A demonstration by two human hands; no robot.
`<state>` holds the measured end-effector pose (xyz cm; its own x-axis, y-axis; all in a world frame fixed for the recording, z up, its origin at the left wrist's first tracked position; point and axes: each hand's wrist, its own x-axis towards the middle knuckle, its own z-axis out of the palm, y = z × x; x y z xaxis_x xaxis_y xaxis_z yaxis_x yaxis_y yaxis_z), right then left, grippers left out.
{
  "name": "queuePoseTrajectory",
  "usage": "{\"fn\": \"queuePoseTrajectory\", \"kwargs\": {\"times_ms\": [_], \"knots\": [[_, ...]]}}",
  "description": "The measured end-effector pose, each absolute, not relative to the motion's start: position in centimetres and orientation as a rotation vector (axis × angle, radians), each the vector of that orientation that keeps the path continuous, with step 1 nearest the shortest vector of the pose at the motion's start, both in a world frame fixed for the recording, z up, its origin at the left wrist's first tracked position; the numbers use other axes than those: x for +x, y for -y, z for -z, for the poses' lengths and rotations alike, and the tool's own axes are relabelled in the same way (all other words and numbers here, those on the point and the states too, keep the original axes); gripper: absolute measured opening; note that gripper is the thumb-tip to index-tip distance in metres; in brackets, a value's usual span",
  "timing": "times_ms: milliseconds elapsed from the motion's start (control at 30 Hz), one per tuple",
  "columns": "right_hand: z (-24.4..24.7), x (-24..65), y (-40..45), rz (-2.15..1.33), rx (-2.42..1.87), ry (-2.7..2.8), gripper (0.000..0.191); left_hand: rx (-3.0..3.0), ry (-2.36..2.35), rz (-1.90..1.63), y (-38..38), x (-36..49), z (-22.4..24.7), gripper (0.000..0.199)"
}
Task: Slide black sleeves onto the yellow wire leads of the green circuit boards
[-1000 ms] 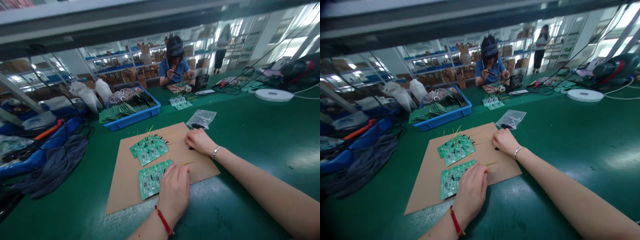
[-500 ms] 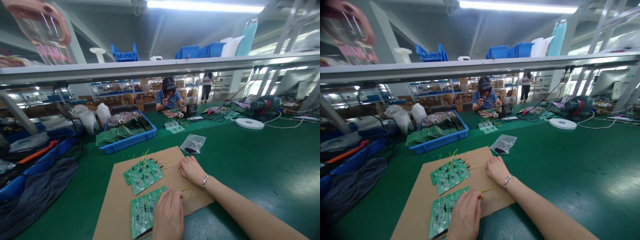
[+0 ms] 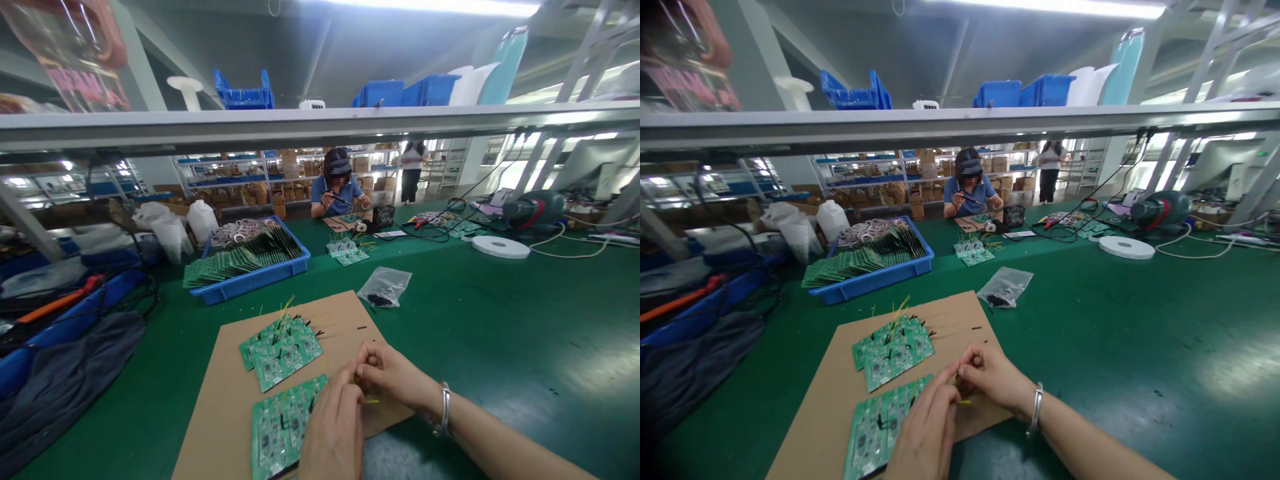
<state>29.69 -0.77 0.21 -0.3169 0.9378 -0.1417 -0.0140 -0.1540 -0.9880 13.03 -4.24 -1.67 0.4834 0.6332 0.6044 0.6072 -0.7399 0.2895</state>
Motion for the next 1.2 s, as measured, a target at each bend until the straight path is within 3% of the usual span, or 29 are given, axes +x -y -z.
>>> {"fn": "queuePoseTrajectory", "kwargs": {"times_ms": [233,533,1200], "knots": [[-0.1,29.2,0.9,-1.568,-1.013,1.071,0.041,2.212,-1.213,-1.161,5.0,13.3,-0.1,0.019],[-1.5,29.0,1.8,-1.669,-0.943,0.721,0.028,1.712,-1.323,-0.993,4.8,13.6,-1.1,0.024],[-1.5,28.6,2.2,-1.731,-0.964,0.684,0.022,1.578,-1.311,-1.025,4.6,13.5,-0.8,0.027]]}}
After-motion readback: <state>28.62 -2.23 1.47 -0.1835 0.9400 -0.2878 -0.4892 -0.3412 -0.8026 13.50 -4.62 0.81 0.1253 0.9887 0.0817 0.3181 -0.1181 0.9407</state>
